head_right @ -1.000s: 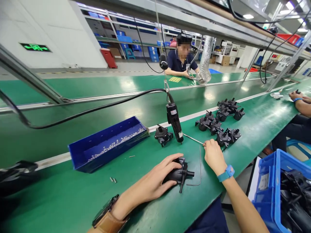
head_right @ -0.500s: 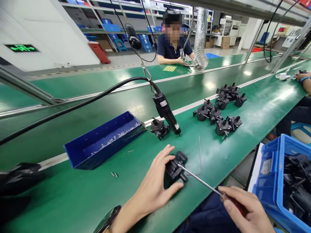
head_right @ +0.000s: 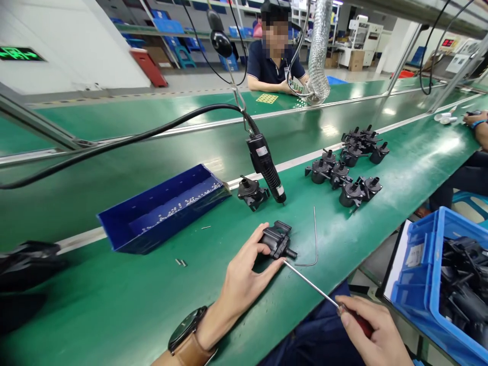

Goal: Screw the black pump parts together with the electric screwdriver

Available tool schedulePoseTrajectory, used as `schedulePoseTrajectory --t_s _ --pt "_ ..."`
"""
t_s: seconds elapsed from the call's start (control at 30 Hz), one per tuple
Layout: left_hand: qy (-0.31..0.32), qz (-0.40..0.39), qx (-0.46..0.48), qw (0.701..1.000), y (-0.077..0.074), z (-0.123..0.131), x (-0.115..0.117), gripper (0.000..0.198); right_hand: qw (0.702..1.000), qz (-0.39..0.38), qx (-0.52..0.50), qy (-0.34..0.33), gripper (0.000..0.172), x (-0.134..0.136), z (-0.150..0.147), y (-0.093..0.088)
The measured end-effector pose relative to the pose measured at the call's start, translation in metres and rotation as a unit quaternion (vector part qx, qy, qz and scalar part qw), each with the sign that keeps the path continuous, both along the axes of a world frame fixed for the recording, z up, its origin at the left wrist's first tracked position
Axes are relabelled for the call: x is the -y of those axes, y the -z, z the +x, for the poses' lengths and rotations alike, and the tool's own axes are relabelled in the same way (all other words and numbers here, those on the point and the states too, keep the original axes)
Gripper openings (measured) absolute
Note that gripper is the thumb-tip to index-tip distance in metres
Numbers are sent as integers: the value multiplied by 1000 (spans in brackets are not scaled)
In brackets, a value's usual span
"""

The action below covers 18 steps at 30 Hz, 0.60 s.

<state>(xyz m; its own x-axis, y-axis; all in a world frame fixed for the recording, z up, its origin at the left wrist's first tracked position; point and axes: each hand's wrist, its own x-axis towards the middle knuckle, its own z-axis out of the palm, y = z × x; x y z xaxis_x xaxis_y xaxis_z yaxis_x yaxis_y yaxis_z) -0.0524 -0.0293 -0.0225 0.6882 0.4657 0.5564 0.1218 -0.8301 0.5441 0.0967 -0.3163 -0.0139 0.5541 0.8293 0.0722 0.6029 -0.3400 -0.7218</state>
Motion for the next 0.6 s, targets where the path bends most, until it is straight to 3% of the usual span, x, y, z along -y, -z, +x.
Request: schedulePoseTrajectory --t_s 0.17,0.47,0.53,0.6 --pt "-15 -9 19 1000 -1 -1 1 20 998 -8 -60 23 30 -8 -3 8" --pt "-38 -60 -26 997 2 -2 10 17 986 -27 -155 50 35 -9 -7 11" --pt "-39 -66 -9 997 2 -2 10 16 975 -30 -212 62 37 -13 -6 8" --pt "-38 -69 4 997 2 -1 9 16 936 -55 -338 77 42 -19 -4 2"
